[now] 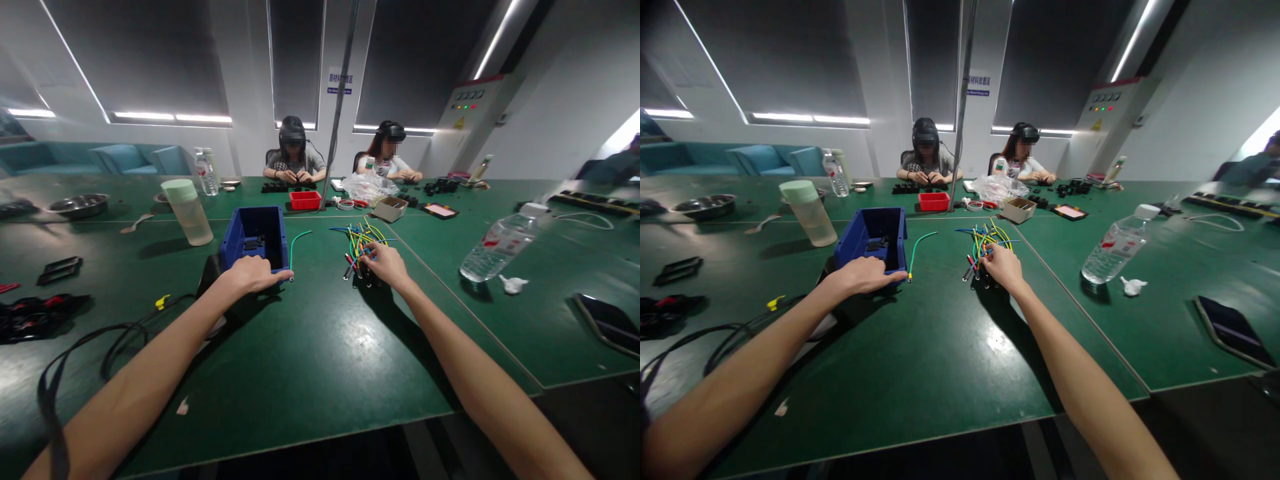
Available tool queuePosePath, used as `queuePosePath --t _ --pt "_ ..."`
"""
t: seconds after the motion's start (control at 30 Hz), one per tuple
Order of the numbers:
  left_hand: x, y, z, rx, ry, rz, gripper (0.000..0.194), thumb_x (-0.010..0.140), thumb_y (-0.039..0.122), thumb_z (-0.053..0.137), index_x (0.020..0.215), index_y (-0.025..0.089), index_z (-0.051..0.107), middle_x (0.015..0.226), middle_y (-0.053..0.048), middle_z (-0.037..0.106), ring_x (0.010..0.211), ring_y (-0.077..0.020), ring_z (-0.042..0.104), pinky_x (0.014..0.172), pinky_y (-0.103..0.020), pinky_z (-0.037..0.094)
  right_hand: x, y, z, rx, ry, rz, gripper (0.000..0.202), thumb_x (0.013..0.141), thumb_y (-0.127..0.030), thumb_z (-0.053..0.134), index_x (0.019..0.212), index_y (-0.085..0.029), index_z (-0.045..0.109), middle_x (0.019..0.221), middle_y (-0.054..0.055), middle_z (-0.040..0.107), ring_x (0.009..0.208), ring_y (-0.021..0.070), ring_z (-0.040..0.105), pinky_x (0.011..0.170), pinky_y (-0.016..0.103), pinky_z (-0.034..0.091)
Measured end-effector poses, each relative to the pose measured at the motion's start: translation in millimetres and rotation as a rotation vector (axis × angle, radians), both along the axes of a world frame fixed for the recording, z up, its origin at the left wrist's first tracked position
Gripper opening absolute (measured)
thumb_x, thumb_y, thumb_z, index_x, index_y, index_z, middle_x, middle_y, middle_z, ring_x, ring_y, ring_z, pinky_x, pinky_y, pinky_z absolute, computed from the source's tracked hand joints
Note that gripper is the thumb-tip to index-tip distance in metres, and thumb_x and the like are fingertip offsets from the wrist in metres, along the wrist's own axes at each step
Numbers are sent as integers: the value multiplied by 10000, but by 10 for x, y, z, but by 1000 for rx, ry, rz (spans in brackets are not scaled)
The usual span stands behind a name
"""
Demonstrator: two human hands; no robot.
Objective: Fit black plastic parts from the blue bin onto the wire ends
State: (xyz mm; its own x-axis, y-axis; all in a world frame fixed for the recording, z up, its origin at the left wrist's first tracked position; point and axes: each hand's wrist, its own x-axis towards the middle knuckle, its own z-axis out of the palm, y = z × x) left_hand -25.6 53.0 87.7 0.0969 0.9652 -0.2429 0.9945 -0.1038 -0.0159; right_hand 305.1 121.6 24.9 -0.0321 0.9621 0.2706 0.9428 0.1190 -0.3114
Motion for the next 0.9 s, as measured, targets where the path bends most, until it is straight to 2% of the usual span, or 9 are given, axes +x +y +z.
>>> queuePosePath --t 0.37,0.53,0.67,0.8,0.9 --pt "0 1 -70 35 -16 27 1036 642 902 167 973 90 719 1033 -251 677 956 -375 646 802 -380 475 -62 -14 15 166 59 -33 253 822 -354 559 1011 -231 674 857 52 719 807 225 650 655 283 419" --pt "-25 6 -66 38 -39 -31 1042 662 890 162 940 55 719 984 -263 684 889 -373 661 775 -394 480 -77 -27 0 316 138 -5 249 831 -357 524 926 -196 687 783 59 710 718 206 650 647 279 423" --pt "-38 9 -50 62 -37 -25 1025 662 890 182 931 62 723 956 -258 689 877 -373 663 764 -389 480 -99 -72 -1 457 128 44 209 815 -301 519 890 -185 675 773 56 704 678 194 637 643 275 423" --pt "-45 2 -8 96 -44 -34 954 708 855 201 907 83 725 949 -241 691 871 -346 667 755 -365 481 -156 -112 -25 539 105 94 196 822 -278 507 884 -175 661 808 59 700 659 175 621 638 264 425" --pt "-51 -1 31 183 -4 -91 768 816 720 293 918 81 707 963 -225 684 887 -319 662 772 -348 480 -229 -137 -70 560 111 120 202 836 -285 499 881 -171 660 809 58 695 657 167 614 656 261 431"
